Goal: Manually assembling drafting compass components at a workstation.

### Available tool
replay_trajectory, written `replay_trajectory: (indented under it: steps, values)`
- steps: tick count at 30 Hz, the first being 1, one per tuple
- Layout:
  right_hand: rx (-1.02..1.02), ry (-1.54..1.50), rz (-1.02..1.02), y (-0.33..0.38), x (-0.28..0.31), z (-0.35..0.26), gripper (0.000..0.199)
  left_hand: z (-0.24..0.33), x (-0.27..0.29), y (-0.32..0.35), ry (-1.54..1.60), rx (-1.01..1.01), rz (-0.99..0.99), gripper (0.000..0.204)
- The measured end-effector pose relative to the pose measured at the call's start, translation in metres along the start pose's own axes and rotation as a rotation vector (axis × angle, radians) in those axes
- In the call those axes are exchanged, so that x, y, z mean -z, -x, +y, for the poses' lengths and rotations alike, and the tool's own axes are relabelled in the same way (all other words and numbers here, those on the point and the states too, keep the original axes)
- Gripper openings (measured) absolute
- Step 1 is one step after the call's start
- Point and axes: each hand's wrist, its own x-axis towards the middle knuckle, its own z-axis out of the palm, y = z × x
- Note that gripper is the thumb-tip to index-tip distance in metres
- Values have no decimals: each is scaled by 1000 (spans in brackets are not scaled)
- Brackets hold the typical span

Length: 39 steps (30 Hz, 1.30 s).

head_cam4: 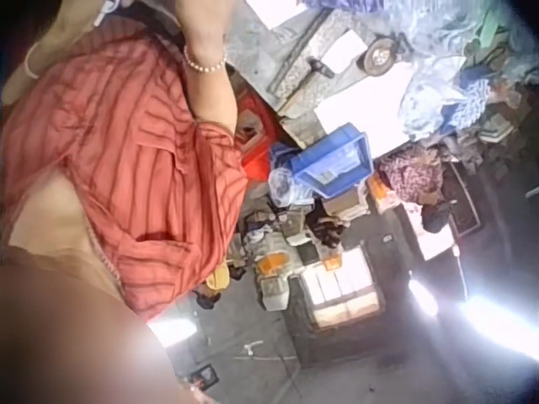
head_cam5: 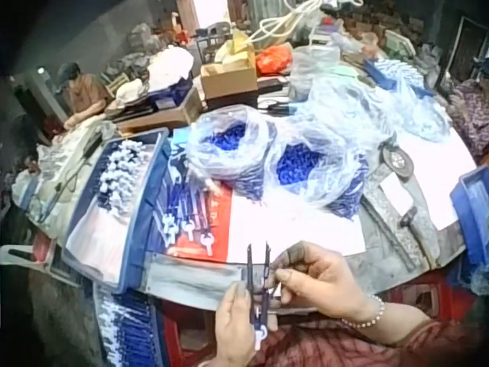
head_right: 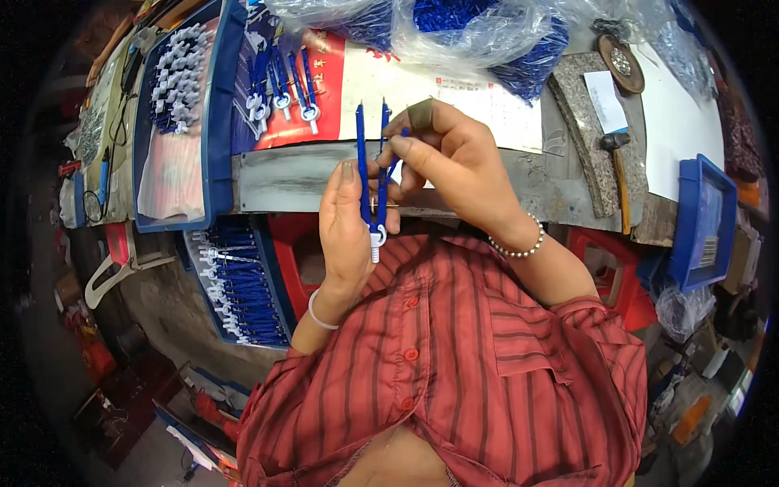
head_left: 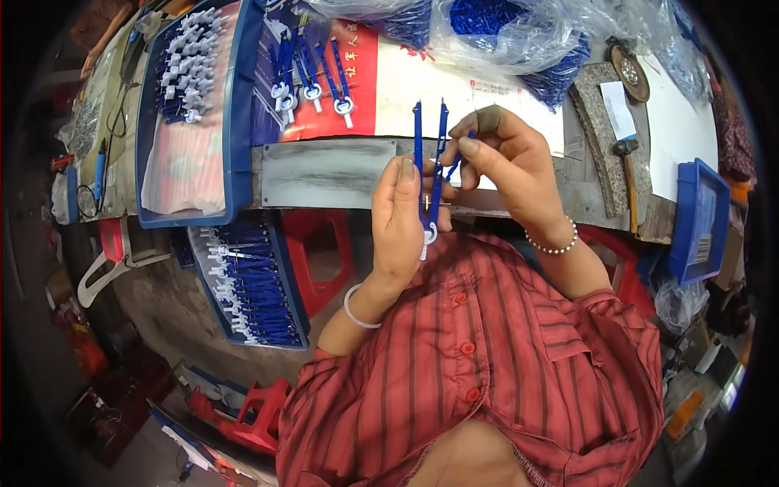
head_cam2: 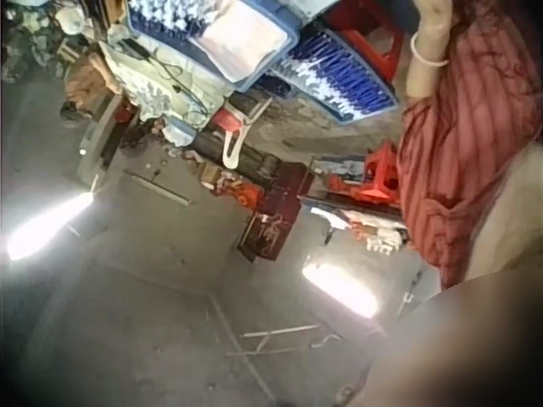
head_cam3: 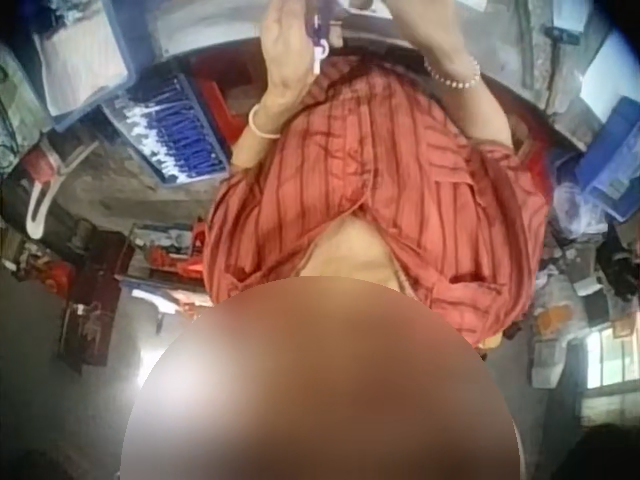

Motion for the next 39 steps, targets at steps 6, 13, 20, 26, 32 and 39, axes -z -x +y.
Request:
replay_trajectory:
  steps: [6, 13, 20, 26, 32, 39]
  values:
    - [158, 278, 16, 4, -7, 13, 11, -4, 1, 1, -25, -49, 8, 37]
    - [499, 722, 56, -2, -5, 22, 22, -10, 4, -4, -99, -74, -66, 12]
    - [-154, -40, 87, 2, -5, 25, 19, -11, 5, 4, -156, -89, -60, 14]
    - [-219, -14, -2, -2, 10, 30, 14, -8, 1, 1, -116, -17, -47, 13]
    - [-242, -163, 18, -1, -3, 33, 12, -9, 6, -4, -126, -31, -62, 15]
    - [-187, -137, 148, 0, -7, 42, 13, -8, 0, 2, -64, 11, -98, 15]
